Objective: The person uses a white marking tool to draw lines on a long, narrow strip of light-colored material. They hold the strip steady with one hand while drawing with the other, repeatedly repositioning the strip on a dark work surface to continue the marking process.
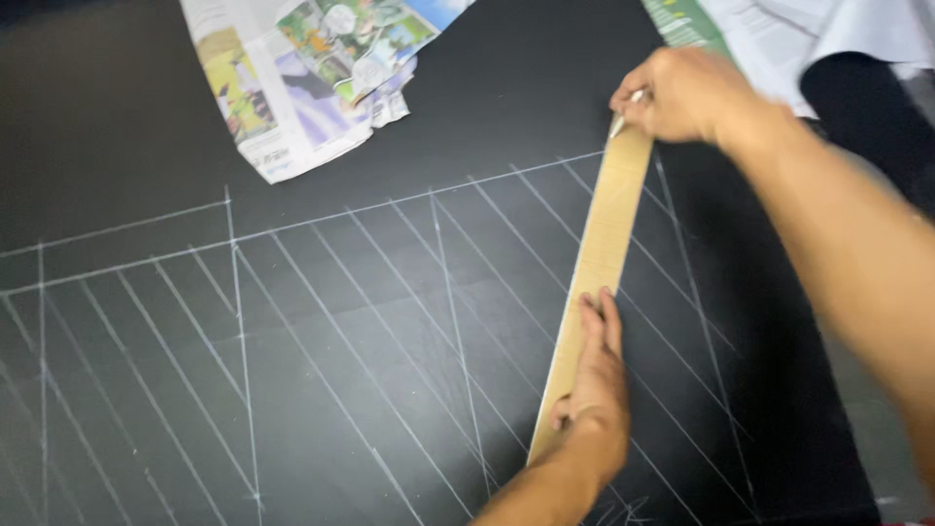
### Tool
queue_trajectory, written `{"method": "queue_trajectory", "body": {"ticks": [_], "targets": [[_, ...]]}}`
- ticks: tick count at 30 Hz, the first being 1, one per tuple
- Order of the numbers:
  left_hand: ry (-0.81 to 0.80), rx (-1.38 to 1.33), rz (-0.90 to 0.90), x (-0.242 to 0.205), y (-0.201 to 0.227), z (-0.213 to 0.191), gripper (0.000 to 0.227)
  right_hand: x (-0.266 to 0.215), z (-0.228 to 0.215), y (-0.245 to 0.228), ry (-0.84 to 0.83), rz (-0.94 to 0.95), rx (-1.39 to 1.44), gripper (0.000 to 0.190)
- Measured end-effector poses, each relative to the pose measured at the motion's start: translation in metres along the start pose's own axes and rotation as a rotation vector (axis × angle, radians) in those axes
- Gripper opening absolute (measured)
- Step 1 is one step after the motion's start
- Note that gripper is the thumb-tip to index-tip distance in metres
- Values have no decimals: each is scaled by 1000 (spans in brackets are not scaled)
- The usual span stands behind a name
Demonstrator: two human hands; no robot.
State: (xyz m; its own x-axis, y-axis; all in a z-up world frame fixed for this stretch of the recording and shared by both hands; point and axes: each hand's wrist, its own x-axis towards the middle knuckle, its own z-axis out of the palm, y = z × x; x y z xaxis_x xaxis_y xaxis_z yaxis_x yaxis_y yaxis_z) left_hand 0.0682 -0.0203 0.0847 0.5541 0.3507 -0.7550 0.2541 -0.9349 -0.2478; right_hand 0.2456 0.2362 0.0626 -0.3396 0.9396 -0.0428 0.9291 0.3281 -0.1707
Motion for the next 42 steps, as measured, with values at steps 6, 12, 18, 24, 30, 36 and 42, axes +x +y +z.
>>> {"method": "queue_trajectory", "body": {"ticks": [6, 12, 18, 24, 30, 36, 42], "targets": [[359, -292, -298, 32, 9, 56, 122, -192, 30, -46, 314, 64, 580, 25], [494, -653, -176, 40, -8, 102, 160, -327, 95, -116, 409, 362, 642, 31], [578, -638, -168, 63, 13, 67, 161, -370, 125, -144, 341, 372, 433, 59], [538, -618, -151, 68, 13, 63, 162, -377, 127, -153, 326, 300, 412, 70], [544, -649, -159, 65, 10, 74, 162, -373, 131, -157, 271, 256, 413, 70], [579, -657, -159, 69, 10, 78, 161, -372, 132, -160, 282, 218, 423, 71], [557, -675, -133, 71, 8, 80, 161, -371, 137, -160, 239, 222, 383, 74]]}}
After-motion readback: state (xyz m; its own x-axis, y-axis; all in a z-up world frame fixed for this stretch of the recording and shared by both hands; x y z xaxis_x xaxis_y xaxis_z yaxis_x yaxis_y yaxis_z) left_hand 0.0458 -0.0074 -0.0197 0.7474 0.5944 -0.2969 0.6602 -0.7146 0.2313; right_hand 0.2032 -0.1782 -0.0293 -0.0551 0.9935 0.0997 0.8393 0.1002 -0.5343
